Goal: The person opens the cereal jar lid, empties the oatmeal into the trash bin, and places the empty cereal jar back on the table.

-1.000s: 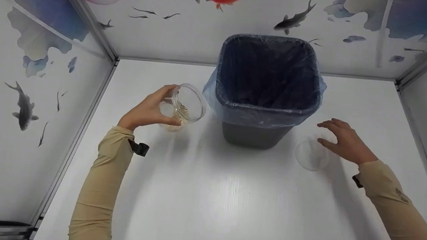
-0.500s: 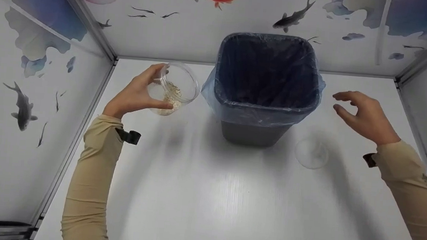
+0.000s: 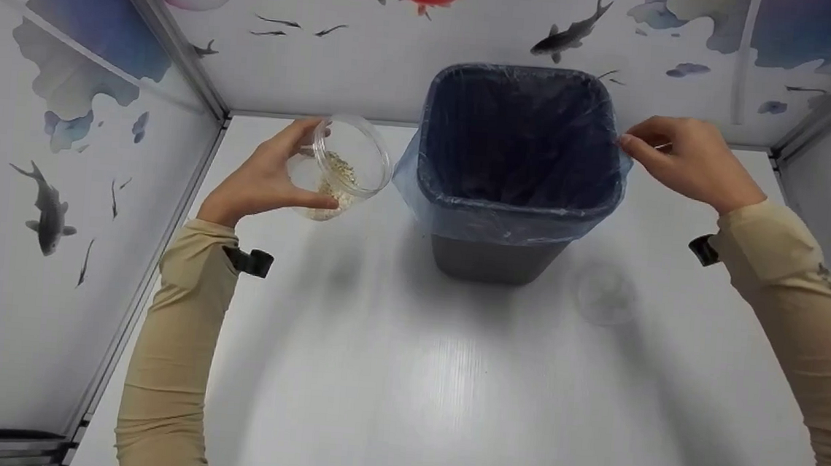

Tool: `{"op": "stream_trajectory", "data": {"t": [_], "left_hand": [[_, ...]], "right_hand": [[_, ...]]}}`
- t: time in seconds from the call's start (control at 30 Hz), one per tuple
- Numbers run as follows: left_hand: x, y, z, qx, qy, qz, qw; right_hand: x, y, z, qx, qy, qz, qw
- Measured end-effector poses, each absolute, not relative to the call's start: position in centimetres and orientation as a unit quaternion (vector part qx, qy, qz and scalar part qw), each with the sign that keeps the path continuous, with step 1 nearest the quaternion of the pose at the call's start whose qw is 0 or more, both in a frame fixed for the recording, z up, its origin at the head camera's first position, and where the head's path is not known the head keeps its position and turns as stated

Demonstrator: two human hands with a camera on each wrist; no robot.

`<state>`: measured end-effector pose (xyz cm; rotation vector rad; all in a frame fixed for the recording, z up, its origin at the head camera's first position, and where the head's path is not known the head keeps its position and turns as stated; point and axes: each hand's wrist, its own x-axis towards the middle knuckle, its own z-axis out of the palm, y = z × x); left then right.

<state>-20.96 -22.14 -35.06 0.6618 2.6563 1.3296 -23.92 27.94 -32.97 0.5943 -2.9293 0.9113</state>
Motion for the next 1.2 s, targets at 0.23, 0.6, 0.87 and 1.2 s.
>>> {"op": "stream_trajectory", "data": {"t": [0.23,0.6,0.87,1.2], "left_hand": [[-21.1,-21.6,-34.9,0.234,0.87,0.432,0.048],[-21.2,-21.3,-33.8,0.245,0.876,0.414,0.038],[-21.5,-20.6,-31.9,0.263,0.879,0.397,0.031],[-22.6,-19.1,-29.9,0.296,0.876,0.379,0.019]], "right_hand": [[-25.3,26.7,-32.6,0.192,-0.951,0.236,-0.055],[-25.9,26.2,-32.9,0.22,-0.948,0.226,-0.04],[-26.0,26.0,-32.4,0.239,-0.951,0.191,-0.034],[-25.9,26.1,-32.0,0.223,-0.961,0.157,-0.047]]}}
